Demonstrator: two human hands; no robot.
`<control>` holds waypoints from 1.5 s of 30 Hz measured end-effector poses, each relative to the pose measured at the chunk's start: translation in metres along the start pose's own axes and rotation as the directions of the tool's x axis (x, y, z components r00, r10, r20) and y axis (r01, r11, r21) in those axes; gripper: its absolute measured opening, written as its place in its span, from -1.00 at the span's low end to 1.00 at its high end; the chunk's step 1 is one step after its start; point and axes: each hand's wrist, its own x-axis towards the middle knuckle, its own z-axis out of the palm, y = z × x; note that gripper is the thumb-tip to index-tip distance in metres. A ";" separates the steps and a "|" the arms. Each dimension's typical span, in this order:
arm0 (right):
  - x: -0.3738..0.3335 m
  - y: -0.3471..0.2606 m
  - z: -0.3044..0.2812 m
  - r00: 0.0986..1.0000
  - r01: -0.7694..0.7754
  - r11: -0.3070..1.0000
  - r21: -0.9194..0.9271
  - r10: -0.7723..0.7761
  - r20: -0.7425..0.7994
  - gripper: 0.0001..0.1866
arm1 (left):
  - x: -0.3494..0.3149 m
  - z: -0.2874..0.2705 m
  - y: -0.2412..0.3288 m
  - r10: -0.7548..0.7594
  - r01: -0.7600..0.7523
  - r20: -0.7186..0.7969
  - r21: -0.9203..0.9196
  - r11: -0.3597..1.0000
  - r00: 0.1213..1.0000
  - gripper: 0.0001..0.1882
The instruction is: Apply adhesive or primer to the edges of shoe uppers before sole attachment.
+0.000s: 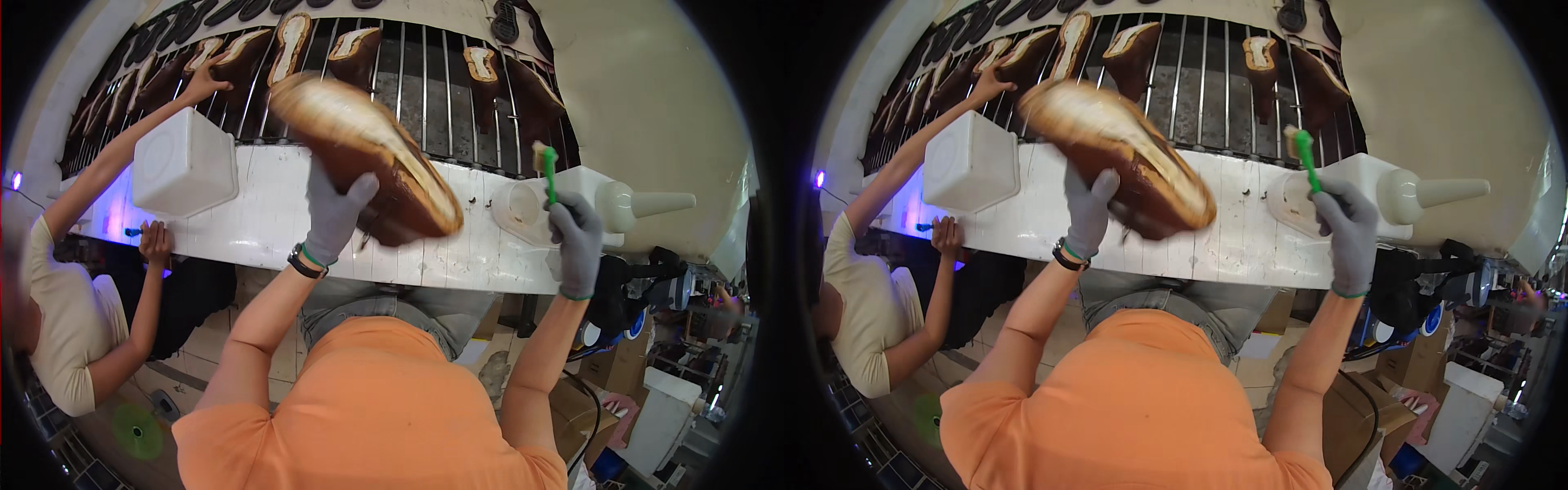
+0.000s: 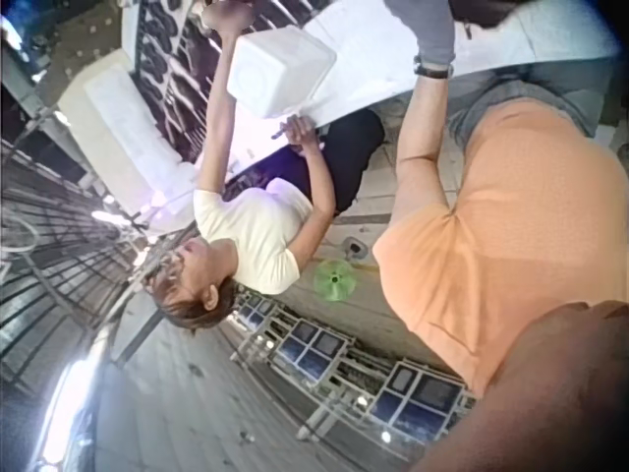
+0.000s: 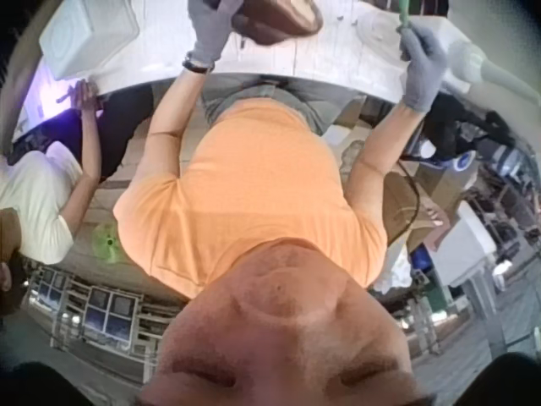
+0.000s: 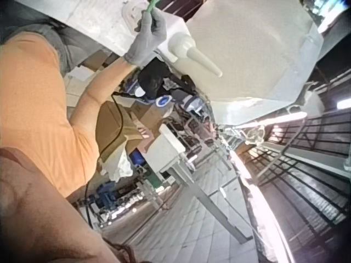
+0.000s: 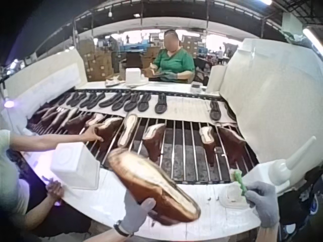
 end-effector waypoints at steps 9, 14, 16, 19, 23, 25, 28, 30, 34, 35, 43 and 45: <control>0.000 0.054 0.110 0.984 -0.154 0.981 0.122 0.141 0.109 -0.76 | -0.061 -0.011 -0.065 0.506 -0.427 0.096 0.682 0.594 0.857 -0.33; 0.008 0.069 0.133 0.984 -0.114 0.993 0.044 0.106 0.144 -0.76 | -0.062 -0.009 -0.064 0.503 -0.456 0.107 0.610 0.648 0.858 -0.23; 0.002 0.068 0.138 0.974 -0.121 0.991 0.050 0.109 0.200 -0.78 | -0.061 -0.008 -0.062 0.514 -0.463 0.113 0.628 0.626 0.850 -0.22; -0.018 0.058 0.135 0.935 -0.165 0.986 -0.027 0.165 0.314 -0.81 | -0.061 -0.007 -0.062 0.486 -0.435 0.094 0.614 0.658 0.869 -0.23; -0.058 0.029 0.128 0.897 0.058 0.994 -0.096 -0.010 0.441 -0.84 | -0.060 -0.008 -0.060 0.502 -0.448 0.095 0.612 0.651 0.860 -0.27; -0.074 0.014 0.130 0.843 0.210 0.977 -0.043 -0.159 0.514 -0.78 | -0.058 -0.008 -0.058 0.506 -0.457 0.096 0.595 0.661 0.857 -0.27; -0.082 -0.003 0.128 0.726 0.345 0.938 -0.038 -0.241 0.645 -0.77 | -0.053 -0.007 -0.050 0.510 -0.455 0.114 0.643 0.616 0.852 -0.26; -0.082 -0.009 0.122 0.665 0.220 0.969 0.114 -0.234 0.709 -0.76 | -0.048 -0.007 -0.042 0.360 -0.377 0.167 0.648 0.662 0.918 -0.25; -0.076 0.003 0.098 0.873 -0.101 0.960 0.261 -0.040 0.485 -0.86 | -0.028 -0.017 -0.019 0.326 -0.423 0.284 0.731 0.536 0.902 -0.17; -0.073 0.013 0.089 0.902 -0.175 0.943 0.284 0.037 0.431 -0.86 | -0.023 -0.017 -0.013 0.418 -0.439 0.205 0.666 0.603 0.885 -0.14; -0.067 0.152 0.065 0.902 -0.337 0.471 0.815 -0.086 0.422 -0.72 | 0.010 -0.020 0.000 -0.383 0.186 0.109 0.732 0.655 0.917 0.35; -0.070 0.178 0.068 0.886 -0.372 0.425 0.825 -0.103 0.453 -0.67 | -0.005 -0.016 0.001 -0.076 -0.240 0.310 0.850 0.468 0.948 0.40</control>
